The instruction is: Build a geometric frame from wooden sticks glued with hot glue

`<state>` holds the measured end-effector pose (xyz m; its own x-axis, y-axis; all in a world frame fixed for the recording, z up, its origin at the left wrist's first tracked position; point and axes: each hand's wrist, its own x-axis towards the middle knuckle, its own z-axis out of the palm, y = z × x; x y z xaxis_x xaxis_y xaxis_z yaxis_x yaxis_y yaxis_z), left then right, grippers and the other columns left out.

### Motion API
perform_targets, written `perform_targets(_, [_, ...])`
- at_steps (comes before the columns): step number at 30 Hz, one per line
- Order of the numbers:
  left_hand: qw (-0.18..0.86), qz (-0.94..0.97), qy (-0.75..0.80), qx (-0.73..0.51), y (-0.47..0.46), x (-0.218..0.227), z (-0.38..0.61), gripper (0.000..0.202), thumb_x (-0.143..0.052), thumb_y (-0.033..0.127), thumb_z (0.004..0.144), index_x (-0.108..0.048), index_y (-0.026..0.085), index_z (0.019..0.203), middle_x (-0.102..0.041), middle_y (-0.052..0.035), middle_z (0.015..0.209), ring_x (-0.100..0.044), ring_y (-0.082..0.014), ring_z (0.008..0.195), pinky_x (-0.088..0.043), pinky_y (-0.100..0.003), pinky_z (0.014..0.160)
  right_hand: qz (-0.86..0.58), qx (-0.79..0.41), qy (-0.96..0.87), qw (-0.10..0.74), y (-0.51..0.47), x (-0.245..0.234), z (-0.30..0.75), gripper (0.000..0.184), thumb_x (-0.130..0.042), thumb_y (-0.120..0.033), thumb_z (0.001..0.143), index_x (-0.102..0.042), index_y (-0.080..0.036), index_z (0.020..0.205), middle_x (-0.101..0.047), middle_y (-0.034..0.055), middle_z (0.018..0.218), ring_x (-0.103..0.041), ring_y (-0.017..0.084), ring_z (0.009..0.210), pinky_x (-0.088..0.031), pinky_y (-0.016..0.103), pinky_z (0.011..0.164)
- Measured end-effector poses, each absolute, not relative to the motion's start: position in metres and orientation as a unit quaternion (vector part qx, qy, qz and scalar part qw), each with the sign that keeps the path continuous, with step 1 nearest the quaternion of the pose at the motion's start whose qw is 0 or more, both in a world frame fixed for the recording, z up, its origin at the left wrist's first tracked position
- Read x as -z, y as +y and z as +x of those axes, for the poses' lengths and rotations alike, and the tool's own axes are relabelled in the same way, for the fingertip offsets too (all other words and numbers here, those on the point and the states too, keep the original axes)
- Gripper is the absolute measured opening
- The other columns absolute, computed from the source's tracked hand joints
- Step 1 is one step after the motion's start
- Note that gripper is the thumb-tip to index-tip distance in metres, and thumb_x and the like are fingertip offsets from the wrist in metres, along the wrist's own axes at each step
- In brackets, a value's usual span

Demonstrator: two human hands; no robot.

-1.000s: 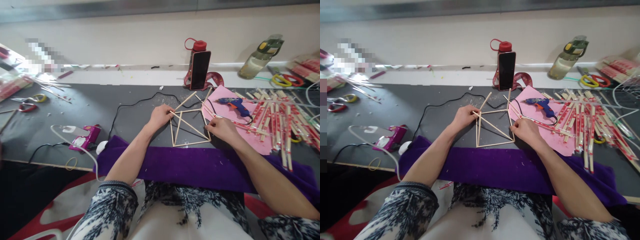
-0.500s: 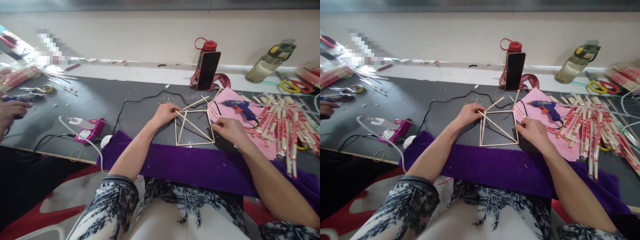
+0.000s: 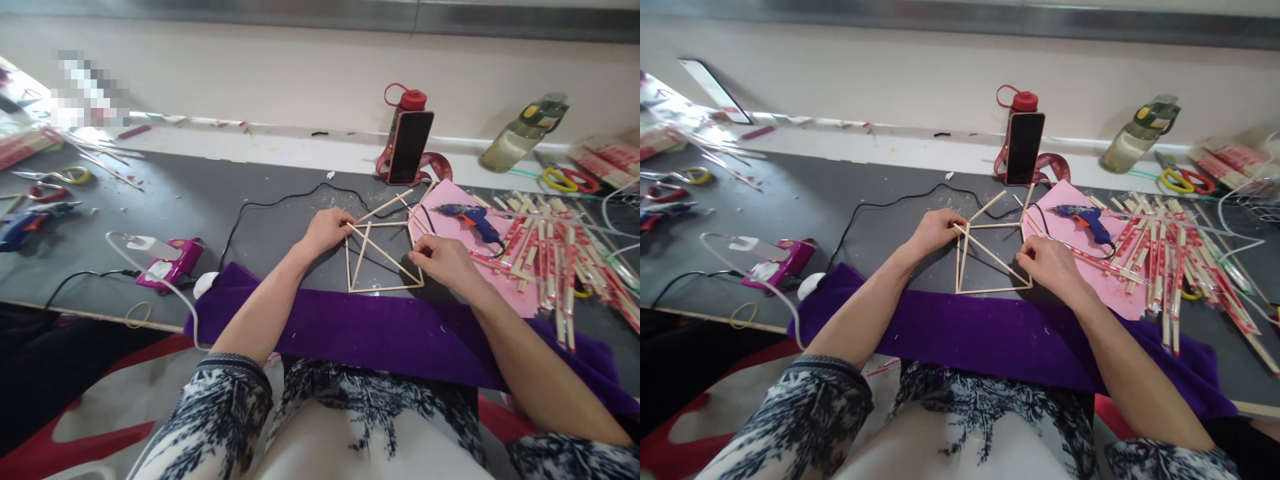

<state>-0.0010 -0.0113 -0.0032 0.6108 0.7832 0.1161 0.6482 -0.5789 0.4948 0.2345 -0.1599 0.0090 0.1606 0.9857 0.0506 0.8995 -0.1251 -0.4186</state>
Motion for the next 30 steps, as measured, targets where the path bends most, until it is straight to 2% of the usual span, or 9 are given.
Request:
perform_targets(9, [0.213,0.868,0.418,-0.161,-0.012,0.003,-0.001,0.028,-0.058,0.021,0.080,-0.078,0.022,0.100,-0.074,-0.0043,0.099,-0.065,-0.0190,0.091,-0.047,-0.030,0.084,-0.722,-0.143,-0.646,0.202,-0.161,-0.008,0.234,0.013,-0.058,-0.031,0.078,-0.065,-0.022,0.074,-0.068,0.0002,0.068,-0.060,0.017,0.063,-0.038,0.028,0.060])
perform_targets(21, [0.237,0.864,0.407,-0.178,-0.012,0.003,-0.002,0.026,-0.059,0.021,0.081,-0.078,0.020,0.098,-0.074,-0.0052,0.095,-0.065,-0.0180,0.087,-0.047,-0.029,0.081,-0.650,-0.164,-0.712,0.209,-0.166,-0.013,0.229,0.016,-0.056,-0.032,0.085,-0.069,-0.022,0.085,-0.071,0.0010,0.081,-0.062,0.015,0.069,-0.042,0.028,0.065])
perform_targets(30, [0.239,0.861,0.413,-0.176,-0.011,0.003,-0.002,0.026,-0.059,0.022,0.081,-0.078,0.020,0.098,-0.075,-0.0041,0.094,-0.066,-0.0173,0.085,-0.046,-0.028,0.078,-0.660,-0.120,-0.714,0.201,-0.145,-0.009,0.241,0.020,-0.055,-0.029,0.085,-0.073,-0.022,0.086,-0.074,0.0025,0.084,-0.065,0.018,0.073,-0.043,0.029,0.066])
